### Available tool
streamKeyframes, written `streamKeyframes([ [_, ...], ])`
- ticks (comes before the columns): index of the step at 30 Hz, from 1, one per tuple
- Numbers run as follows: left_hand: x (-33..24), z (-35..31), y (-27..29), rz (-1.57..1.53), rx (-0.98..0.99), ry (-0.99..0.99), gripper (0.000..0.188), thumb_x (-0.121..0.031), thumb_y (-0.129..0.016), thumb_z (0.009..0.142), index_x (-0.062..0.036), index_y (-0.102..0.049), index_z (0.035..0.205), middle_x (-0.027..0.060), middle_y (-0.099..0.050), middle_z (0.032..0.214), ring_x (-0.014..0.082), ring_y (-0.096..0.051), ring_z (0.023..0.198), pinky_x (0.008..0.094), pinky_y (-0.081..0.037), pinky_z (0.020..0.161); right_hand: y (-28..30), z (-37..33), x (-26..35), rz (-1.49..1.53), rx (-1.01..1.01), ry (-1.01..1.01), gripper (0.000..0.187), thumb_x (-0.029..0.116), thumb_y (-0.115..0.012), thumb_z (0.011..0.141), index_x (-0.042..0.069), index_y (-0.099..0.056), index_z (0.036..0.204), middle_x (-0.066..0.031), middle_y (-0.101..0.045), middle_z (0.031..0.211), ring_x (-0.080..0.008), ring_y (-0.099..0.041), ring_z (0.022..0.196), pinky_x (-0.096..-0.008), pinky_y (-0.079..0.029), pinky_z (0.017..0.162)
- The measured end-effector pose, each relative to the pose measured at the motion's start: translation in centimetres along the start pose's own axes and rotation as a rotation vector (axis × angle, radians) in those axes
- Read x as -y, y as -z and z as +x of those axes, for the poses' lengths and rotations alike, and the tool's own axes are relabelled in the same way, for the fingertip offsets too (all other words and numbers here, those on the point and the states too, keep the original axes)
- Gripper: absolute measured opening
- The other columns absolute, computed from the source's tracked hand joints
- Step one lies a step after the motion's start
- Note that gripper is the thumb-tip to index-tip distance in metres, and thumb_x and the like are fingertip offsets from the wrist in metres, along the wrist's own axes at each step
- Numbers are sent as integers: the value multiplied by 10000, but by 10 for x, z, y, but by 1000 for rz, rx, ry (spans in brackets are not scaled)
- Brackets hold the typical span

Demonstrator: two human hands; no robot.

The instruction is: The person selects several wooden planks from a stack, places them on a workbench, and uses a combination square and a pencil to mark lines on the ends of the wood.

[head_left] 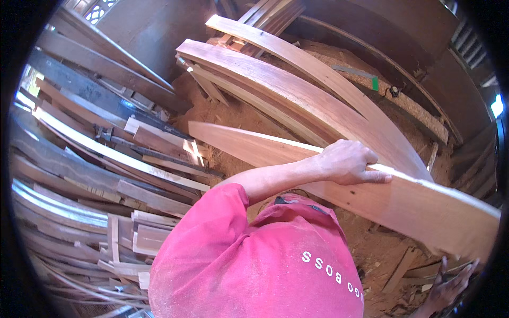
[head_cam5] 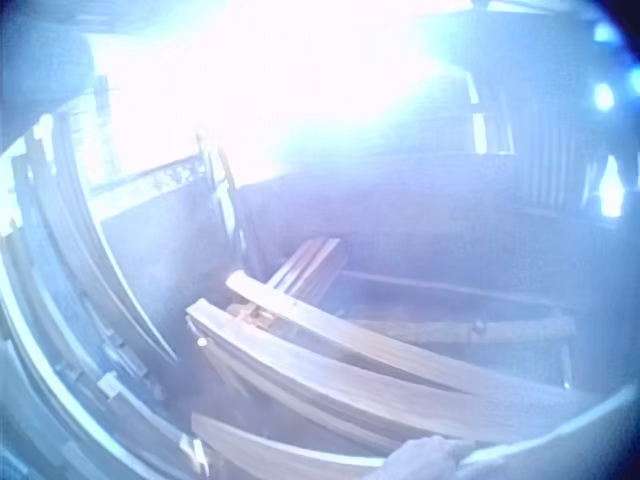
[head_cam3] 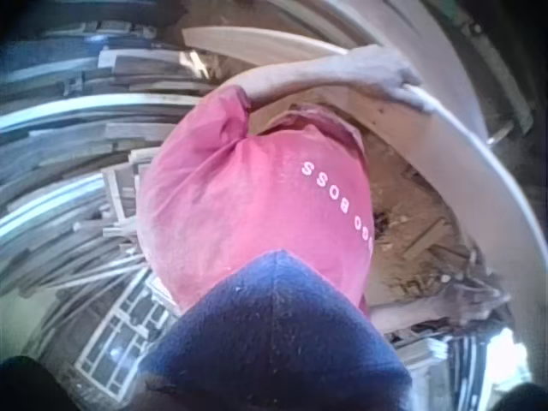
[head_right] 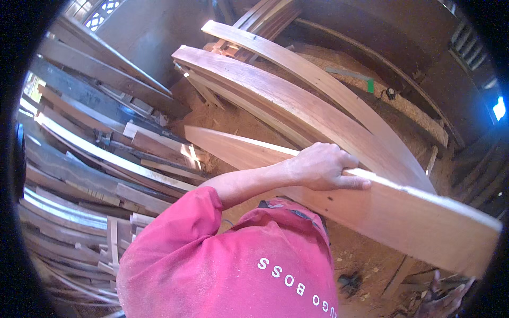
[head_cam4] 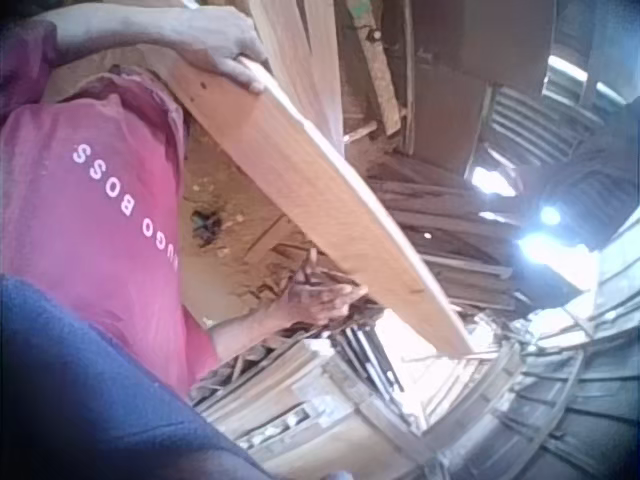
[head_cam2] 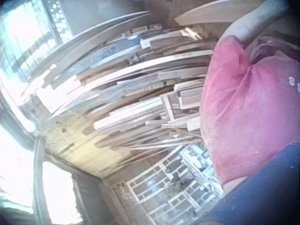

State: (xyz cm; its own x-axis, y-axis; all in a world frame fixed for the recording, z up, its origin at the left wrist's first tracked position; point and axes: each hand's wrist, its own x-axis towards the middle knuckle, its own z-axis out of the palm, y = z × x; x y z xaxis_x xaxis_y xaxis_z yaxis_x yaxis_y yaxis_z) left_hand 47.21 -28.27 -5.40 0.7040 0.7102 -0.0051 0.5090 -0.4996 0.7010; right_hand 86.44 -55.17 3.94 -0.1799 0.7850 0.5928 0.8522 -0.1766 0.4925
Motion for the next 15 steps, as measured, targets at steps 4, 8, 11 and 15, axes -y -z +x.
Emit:
streamKeyframes([
  [4, -5, 29, -8, 0, 167, 67, 817, -800, -460, 900, -25, -683, 774, 236, -665, 741, 452, -668, 786, 537, -528, 742, -19, 10, -9, 17, 389, 21, 1006, 171, -826, 731, 87, -308, 1589, -124, -344, 1632, -370, -426, 1417, -423, -429, 1133],
  [8, -13, 52, -14, 25, 311, 124, 875, -822, -428, 898, 1, -678, 738, 246, -655, 724, 447, -670, 781, 542, -522, 731, -52, 29, -13, -124, 368, 231, 1161, 158, -866, 577, 54, -300, 1585, -173, -376, 1586, -403, -419, 1392, -477, -432, 1093],
  [11, -16, 70, -17, 83, 387, 123, 891, -825, -425, 896, 14, -691, 756, 255, -664, 742, 451, -669, 788, 538, -523, 739, -60, 27, -27, -59, 515, 224, 794, 199, -730, 796, 127, -420, 1523, -116, -512, 1481, -329, -499, 1341, -430, -455, 1103],
  [15, -21, 100, -27, 99, 523, 166, 910, -820, -428, 896, 34, -732, 812, 278, -706, 854, 450, -685, 873, 532, -532, 801, -82, 14, -49, 239, 716, 149, 864, 324, -691, 836, 151, -311, 1592, -107, -439, 1564, -350, -430, 1428, -450, -419, 1148],
])
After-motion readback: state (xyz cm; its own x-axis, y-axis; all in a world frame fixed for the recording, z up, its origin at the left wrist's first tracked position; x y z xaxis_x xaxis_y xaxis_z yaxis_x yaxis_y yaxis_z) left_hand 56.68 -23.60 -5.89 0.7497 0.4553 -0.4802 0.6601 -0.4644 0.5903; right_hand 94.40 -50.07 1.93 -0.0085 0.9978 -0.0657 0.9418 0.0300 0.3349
